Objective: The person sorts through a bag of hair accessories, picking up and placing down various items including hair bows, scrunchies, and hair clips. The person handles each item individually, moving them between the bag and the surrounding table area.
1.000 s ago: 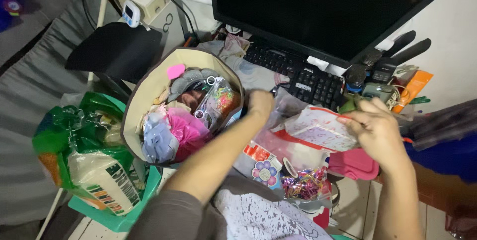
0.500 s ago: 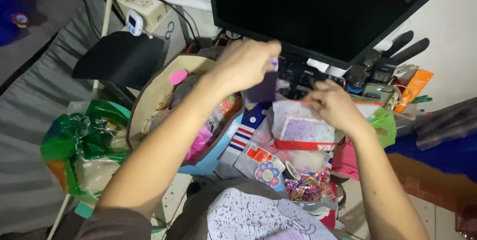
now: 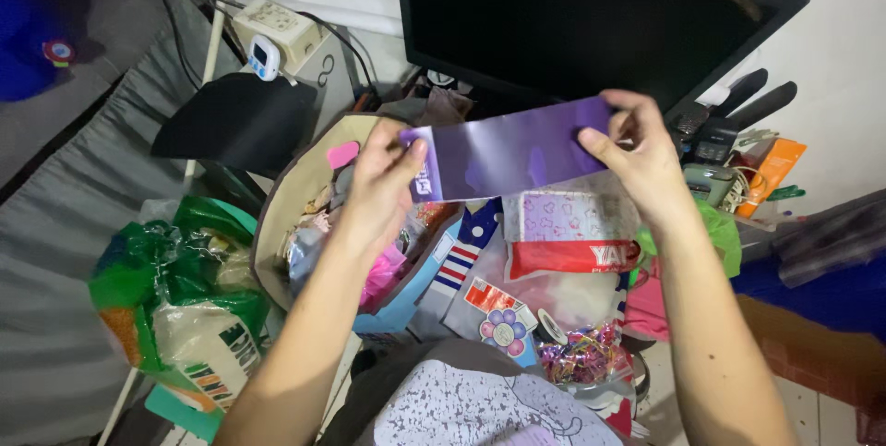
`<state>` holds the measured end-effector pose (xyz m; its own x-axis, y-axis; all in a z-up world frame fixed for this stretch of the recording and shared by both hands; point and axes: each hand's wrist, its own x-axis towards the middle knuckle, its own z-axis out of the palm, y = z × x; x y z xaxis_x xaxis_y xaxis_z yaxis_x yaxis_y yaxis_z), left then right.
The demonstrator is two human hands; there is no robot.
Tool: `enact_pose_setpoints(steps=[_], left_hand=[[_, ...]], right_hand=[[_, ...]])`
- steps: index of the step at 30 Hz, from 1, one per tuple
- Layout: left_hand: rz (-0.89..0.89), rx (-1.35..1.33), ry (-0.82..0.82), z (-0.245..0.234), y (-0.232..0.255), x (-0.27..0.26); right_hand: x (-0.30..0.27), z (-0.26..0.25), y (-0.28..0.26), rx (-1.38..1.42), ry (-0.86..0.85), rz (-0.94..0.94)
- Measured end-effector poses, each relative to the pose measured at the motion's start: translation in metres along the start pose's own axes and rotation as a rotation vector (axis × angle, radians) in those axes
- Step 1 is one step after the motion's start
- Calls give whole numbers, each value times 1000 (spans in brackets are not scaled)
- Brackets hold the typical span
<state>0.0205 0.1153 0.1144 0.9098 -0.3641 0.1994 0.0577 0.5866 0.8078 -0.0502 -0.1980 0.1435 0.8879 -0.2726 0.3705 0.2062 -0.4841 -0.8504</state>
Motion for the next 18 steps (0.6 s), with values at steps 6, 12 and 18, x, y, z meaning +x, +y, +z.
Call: enact_pose_setpoints(steps=[6,12,18], left_hand=[[-72,331,-456,-6,46,-33],[154,904,-394,63,34,-42],[353,1046,-153,79,7,-47]], right_hand=[[-10,-23,-33,230,-381,261],[-14,-15,-70,-79,-627,-248],[-27,-18,-112,-392,-287,-160]])
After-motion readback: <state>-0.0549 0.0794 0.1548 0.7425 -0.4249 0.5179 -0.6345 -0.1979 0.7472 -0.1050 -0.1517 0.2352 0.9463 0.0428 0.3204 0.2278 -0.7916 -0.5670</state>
